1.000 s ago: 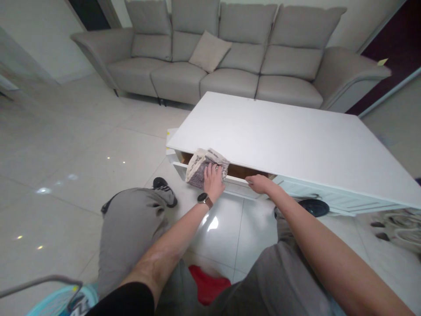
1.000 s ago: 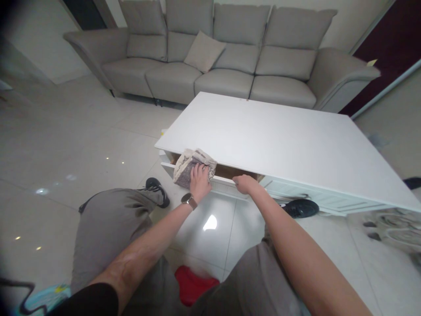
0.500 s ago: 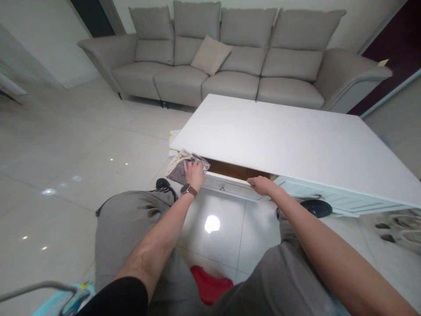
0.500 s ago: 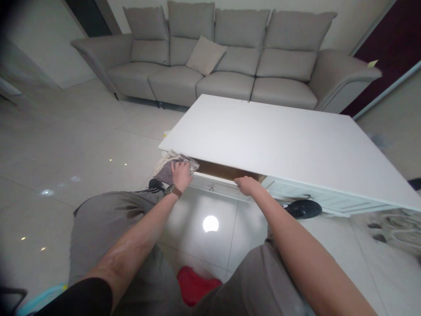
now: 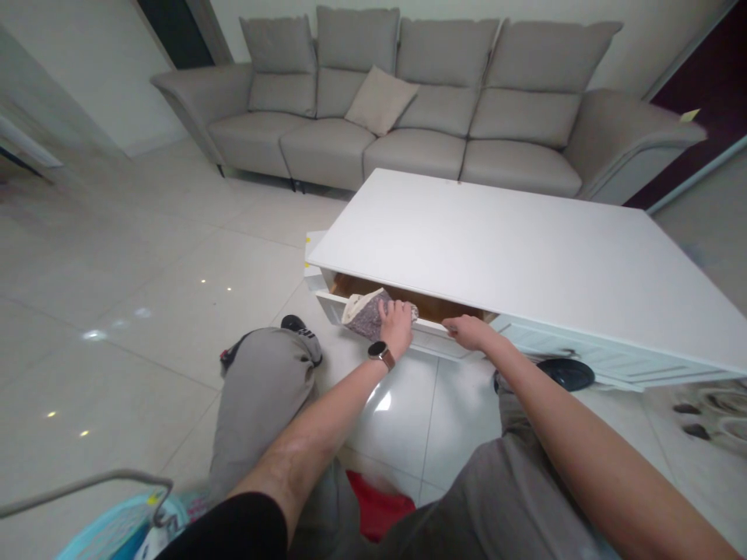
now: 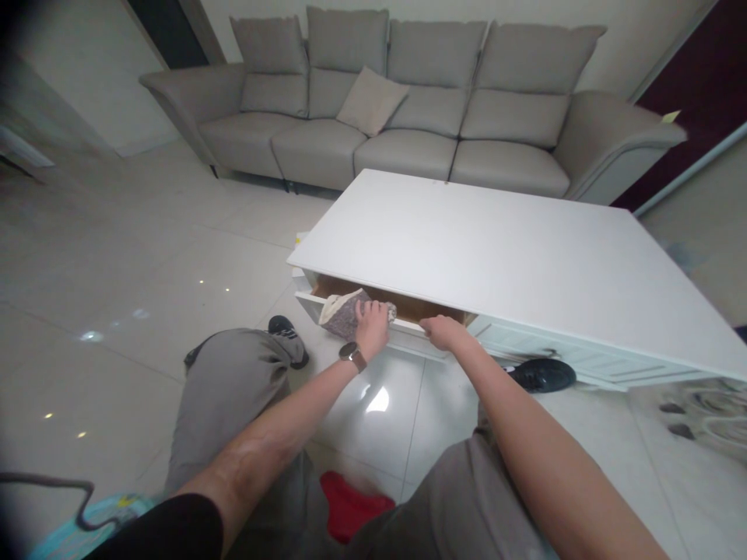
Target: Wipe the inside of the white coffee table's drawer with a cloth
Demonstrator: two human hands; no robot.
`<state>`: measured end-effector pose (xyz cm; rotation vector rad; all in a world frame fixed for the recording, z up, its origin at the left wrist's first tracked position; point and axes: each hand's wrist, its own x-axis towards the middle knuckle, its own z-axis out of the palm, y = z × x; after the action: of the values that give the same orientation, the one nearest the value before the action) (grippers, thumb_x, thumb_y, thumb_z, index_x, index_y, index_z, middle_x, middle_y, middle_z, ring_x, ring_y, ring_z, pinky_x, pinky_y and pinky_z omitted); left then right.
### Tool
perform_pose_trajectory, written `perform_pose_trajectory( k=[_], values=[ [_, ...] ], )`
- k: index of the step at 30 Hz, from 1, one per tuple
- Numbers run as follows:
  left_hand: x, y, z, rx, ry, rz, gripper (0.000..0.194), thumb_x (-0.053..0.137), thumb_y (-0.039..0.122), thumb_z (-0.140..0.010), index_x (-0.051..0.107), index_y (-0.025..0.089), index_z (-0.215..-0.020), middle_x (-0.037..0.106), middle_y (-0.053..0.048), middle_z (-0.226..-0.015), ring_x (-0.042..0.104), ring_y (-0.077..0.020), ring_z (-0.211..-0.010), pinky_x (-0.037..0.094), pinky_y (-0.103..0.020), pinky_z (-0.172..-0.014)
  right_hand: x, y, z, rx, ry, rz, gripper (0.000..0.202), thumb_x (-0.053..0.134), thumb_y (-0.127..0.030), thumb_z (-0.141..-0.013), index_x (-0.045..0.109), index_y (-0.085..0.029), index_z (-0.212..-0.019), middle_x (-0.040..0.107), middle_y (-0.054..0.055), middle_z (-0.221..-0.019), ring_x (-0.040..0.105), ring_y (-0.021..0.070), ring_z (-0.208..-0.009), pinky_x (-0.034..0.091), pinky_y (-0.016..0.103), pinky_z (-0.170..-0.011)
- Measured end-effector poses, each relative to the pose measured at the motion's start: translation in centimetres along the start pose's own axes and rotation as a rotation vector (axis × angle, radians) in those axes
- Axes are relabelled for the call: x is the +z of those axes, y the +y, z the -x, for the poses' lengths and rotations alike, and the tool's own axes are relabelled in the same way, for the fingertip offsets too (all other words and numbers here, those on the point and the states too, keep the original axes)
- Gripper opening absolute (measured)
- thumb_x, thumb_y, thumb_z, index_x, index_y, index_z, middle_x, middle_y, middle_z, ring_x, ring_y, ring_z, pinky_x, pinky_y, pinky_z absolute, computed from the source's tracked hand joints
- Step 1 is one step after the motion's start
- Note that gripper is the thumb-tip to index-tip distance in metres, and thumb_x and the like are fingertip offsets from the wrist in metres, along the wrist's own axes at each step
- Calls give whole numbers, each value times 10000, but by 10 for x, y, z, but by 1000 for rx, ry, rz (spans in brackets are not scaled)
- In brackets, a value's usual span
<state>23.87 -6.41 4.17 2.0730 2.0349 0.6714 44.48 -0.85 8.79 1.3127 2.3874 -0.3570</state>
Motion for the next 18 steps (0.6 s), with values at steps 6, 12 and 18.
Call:
perform_pose_trajectory(
  k=[6, 12, 18],
  values=[
    [9, 23, 7, 133, -54, 48, 576, 587, 34, -731, 539, 208, -1279, 568, -161, -1266, 447, -321, -1293, 93, -540, -1251, -2, 0, -2, 0, -11, -2, 310, 511, -248, -939, 697, -253, -1187, 745, 120, -1117, 697, 264, -1031, 474, 321, -831],
    [-9, 5, 5, 139, -60, -22, 532, 601, 81, -748, 582, 258, -1249, 627, -118, -1198, 467, -315, -1277, 120, -556, -1237, -7, -2, -5, -26, -54, 7, 307, 522, -213, -921, 720, -248, -1153, 747, 111, -1133, 694, 269, -1046, 482, 329, -844],
    [-44, -61, -4, -48, -25, -142, 506, 653, 105, -699, 636, 272, -1177, 630, -114, -1199, 165, -450, -1503, 15, -765, -1147, -18, -12, -5, -34, -81, 38, 305, 536, -210, -921, 726, -199, -1160, 737, 150, -1161, 682, 291, -1086, 492, 349, -871]
  ],
)
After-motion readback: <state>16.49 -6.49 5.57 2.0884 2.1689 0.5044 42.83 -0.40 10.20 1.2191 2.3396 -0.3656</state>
